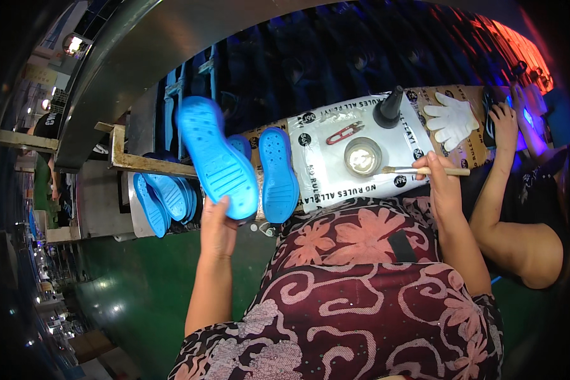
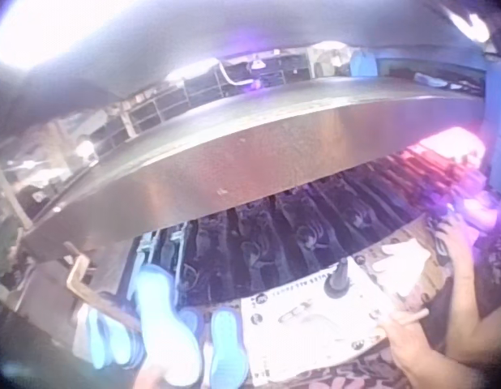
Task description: The person applies glue to shoe soles using a brush, dipping the brush into a small container to coat each sole, and places the soles onto an upper conveyor belt.
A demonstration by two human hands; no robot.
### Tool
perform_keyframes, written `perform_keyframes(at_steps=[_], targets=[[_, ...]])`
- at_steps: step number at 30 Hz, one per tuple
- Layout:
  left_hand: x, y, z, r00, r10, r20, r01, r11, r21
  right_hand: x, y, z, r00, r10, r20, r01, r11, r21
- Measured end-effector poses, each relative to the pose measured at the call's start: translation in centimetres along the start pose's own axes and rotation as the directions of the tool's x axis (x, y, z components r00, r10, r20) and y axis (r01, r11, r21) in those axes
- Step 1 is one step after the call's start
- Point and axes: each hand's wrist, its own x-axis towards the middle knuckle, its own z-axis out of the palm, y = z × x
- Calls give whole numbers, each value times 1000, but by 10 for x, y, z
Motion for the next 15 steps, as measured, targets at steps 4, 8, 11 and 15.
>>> perform_keyframes(at_steps=[4,8,11,15], targets=[[-5,-24,39,976,142,165,-182,948,260,6,-18,5,997,-68,48,65,996,55],[1,-33,83,895,365,257,-427,866,259,0,-47,21,886,-409,221,428,903,-43],[3,-31,103,876,339,344,-438,857,271,-6,-62,31,783,-511,355,585,800,-138],[-4,-30,124,841,369,396,-488,833,260,-9,-59,33,712,-584,390,688,692,-218]])
